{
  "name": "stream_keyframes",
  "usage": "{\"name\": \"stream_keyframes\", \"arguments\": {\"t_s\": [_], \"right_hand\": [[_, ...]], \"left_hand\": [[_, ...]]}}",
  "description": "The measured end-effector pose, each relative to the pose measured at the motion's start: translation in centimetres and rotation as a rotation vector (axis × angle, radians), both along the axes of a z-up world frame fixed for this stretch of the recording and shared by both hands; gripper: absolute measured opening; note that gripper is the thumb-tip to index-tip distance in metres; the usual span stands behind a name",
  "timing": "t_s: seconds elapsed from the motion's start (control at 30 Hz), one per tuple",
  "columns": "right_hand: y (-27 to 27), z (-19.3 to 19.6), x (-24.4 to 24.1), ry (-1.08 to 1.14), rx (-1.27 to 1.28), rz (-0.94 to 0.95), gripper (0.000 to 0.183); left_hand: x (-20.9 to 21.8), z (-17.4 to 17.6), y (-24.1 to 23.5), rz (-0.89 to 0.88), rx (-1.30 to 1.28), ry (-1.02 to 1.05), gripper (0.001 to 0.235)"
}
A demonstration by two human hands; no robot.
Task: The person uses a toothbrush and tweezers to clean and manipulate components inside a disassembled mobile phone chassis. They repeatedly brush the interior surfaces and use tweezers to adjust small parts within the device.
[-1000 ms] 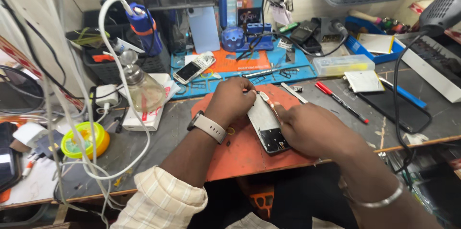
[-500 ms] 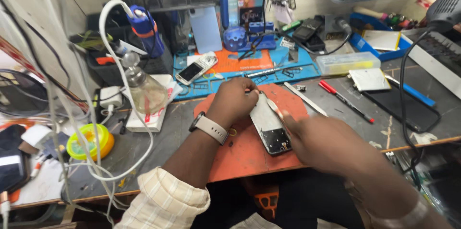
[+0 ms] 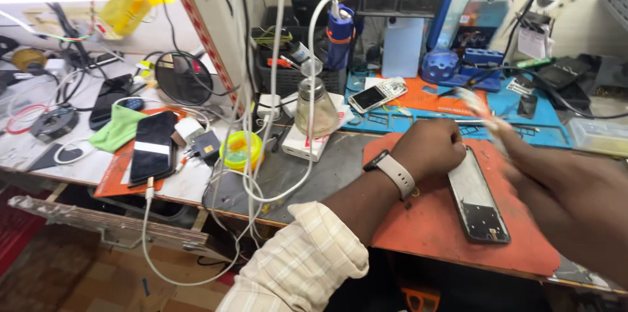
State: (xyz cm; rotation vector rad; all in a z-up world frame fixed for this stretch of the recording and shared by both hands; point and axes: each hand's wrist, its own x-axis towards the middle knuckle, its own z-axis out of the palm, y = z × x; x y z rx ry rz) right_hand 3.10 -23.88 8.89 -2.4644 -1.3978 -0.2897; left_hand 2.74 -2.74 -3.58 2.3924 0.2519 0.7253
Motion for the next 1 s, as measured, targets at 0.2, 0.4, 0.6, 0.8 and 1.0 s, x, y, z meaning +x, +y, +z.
{"name": "stream_keyframes", "arguments": {"t_s": [0.2, 0.4, 0.6, 0.8, 1.0], "right_hand": [[13.1, 3.1, -4.7, 0.076, -0.044, 0.403, 0.069], [16.5, 4.4, -7.9, 0.01, -0.274, 0.359, 0.076], [16.7, 4.1, -7.5, 0.059, -0.235, 0.371, 0.075], [16.9, 4.3, -7.9, 0.039, -0.18, 0.391, 0.065], [17.6, 3.4, -7.3, 0.075, -0.134, 0.421, 0.059]], "left_hand": [[-2.0, 1.8, 0.7, -0.388, -0.27, -0.239, 0.025], [-1.3, 1.4, 1.7, -0.298, -0.247, -0.079, 0.024], [-0.5, 0.3, 0.7, -0.222, -0.19, -0.022, 0.023], [-2.1, 0.4, 1.5, -0.147, -0.139, 0.0, 0.023], [-2.8, -0.3, 2.3, -0.111, -0.129, 0.036, 0.023]]}}
